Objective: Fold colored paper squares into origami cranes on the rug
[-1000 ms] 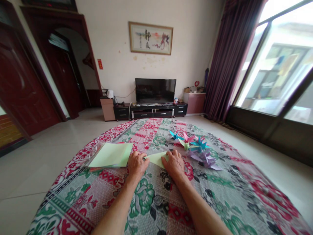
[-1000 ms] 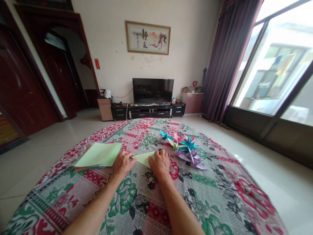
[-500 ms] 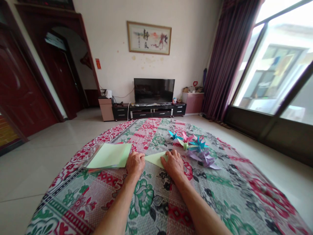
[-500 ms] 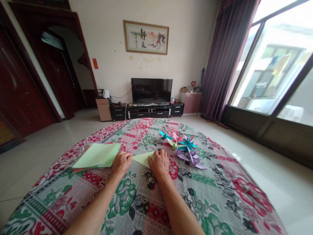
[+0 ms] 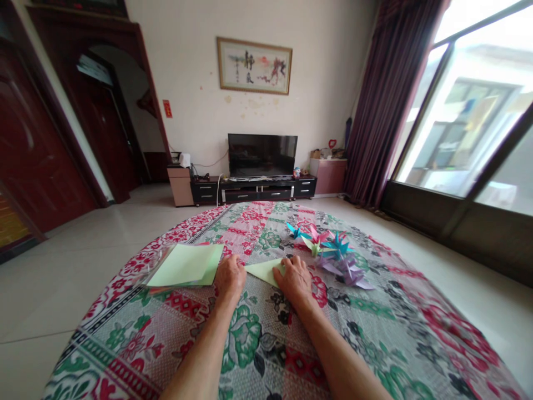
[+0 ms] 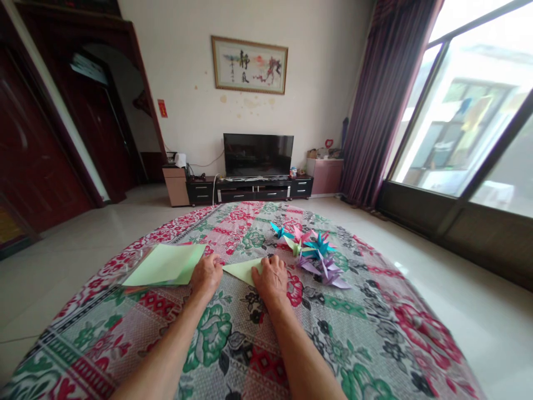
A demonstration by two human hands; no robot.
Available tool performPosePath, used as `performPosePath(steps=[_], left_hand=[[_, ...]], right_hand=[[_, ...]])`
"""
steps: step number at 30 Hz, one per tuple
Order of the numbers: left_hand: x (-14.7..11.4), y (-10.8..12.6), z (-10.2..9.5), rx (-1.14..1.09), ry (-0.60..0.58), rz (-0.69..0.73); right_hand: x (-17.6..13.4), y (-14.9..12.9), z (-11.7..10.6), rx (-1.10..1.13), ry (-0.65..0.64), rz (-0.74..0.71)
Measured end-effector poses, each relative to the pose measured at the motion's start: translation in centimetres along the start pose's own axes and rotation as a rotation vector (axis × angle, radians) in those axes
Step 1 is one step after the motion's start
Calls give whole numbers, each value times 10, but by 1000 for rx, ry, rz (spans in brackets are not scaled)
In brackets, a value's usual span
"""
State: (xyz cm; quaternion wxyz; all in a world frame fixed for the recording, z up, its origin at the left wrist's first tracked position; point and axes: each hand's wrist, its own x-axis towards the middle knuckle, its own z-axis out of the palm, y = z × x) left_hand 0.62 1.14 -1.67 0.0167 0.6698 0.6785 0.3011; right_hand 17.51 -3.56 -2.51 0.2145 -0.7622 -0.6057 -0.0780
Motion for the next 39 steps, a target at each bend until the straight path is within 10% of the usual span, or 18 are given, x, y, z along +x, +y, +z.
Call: performPosePath(steps=[9,24,39], left_hand=[[-36,40,23,-50,-119,499],[-10,-9,25,-133,-118,380],[-26,12,25,-160,-100,516]], right_hand=[[1,1,3,-30,16,-5],[1,4,6,10,36,12],[3,9,0,198,56,20]])
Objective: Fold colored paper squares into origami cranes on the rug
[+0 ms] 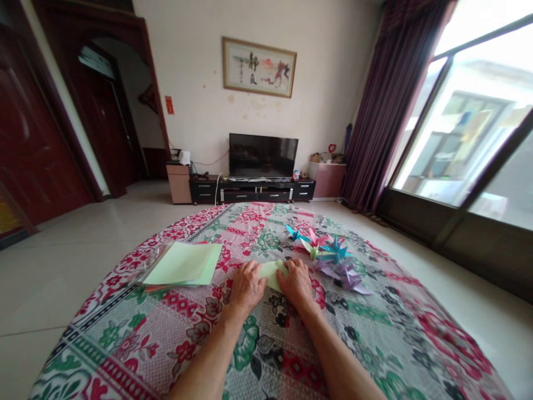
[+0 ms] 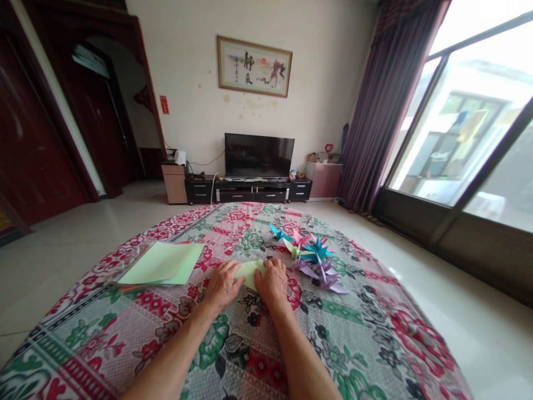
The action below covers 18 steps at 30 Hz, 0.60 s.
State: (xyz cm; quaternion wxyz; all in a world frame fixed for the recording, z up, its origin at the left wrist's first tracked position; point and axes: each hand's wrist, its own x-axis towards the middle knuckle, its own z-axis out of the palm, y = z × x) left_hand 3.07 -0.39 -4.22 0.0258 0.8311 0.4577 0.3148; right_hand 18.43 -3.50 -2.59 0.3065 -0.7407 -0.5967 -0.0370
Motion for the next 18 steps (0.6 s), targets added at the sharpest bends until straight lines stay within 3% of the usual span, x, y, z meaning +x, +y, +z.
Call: performPosePath(steps=[7,12,15,18], left_hand=[[2,-2,1,-94,44,-28],[8,5,-8,-140,173,-35],[11,11,-15,-164,200,-63],[13,14,-17,-243,155,-70]], right_hand=[[9,2,-5,211,-51,29],[15,-1,-16,277,59,-184],[15,-7,-26,425,-3,-300],[14,-12,-38,577,-104,-313]])
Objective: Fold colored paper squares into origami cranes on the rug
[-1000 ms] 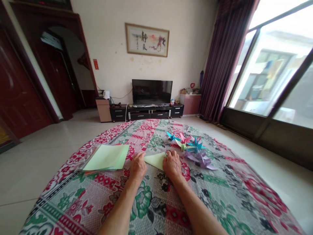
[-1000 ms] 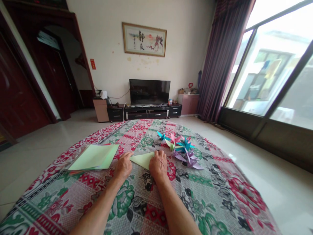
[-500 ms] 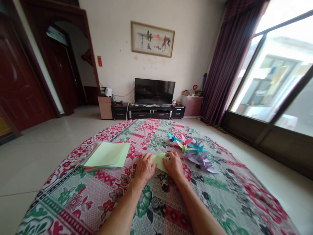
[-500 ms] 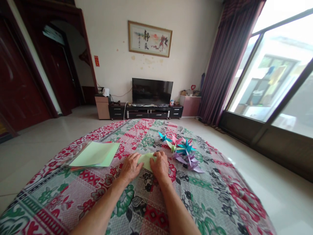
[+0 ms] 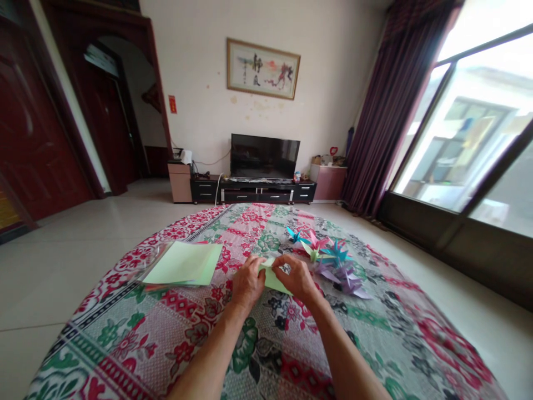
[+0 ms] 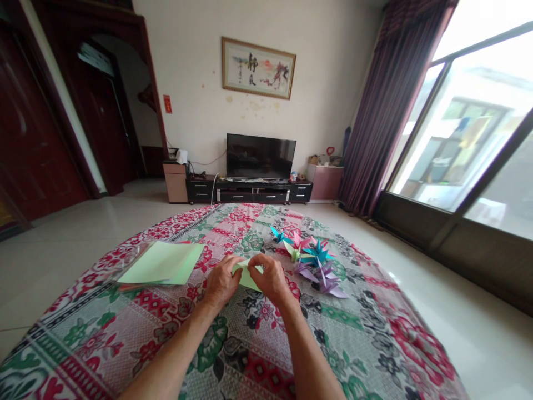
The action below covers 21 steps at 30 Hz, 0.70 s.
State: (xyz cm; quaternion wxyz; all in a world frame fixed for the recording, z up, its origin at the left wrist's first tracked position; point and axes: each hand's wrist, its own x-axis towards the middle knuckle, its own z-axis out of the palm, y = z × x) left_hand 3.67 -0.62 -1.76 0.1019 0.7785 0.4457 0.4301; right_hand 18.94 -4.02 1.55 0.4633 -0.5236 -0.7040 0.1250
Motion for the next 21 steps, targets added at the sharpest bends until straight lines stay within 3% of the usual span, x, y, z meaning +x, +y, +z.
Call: performPosePath(steps=[3,4,7,9,13,18,21], left_hand=[[1,-2,0,-111,-17,30],[1,-4,0,-155,2,53],[3,-9,-3,-281,55,130],[4,-13,-7,-328,60,139],[5,-20,-14,-378,4,75],[5,-25,-19,-397,-108,4],[4,-28,-18,-393,-109,-1]], right_hand=[[1,-3,-8,158,-142,70],[1,-1,-10,202,-112,128],[3,14,-9,219,154,306],[4,27,-5,212,214,380],[3,43,4,342,239,482],[-1,35,6,634,222,568],[-2,31,5,692,188,599]])
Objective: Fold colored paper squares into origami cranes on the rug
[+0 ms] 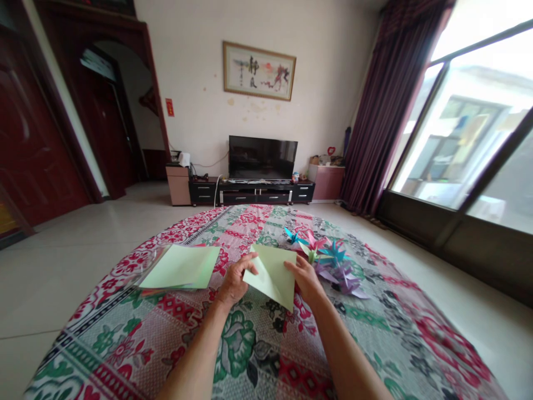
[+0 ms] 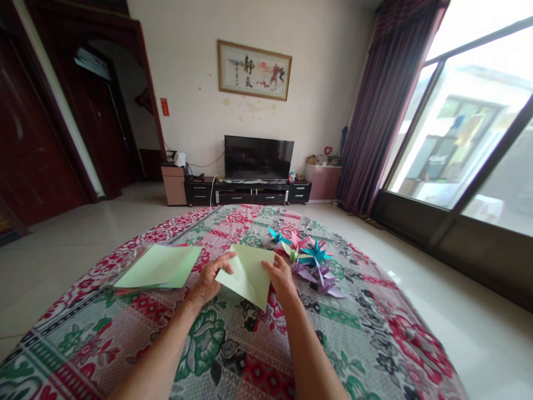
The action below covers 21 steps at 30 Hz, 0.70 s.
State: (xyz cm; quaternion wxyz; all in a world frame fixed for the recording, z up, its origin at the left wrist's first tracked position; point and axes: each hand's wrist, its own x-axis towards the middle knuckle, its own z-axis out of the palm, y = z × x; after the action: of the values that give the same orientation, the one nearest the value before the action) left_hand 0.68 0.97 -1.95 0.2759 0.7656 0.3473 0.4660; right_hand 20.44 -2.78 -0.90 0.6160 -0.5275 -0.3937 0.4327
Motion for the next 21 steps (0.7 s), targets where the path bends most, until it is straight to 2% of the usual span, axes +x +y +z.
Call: performPosePath(steps=[4,7,10,13,16,21], left_hand=[[-1,-5,0,46,60,-25],[-1,-9,1,190,91,-46],[0,-13,3,350,126,-55],[0,-16,3,464,226,-50],[1,-13,1,537,321,-9],[2,10,3,534,428,154]], right_hand=[[3,7,-1,9,85,-35],[6,15,0,-17,146,-106],[7,20,1,-209,217,-169],[4,20,3,-457,321,-207],[0,16,5,-607,391,-207],[-4,10,8,-659,428,-223]])
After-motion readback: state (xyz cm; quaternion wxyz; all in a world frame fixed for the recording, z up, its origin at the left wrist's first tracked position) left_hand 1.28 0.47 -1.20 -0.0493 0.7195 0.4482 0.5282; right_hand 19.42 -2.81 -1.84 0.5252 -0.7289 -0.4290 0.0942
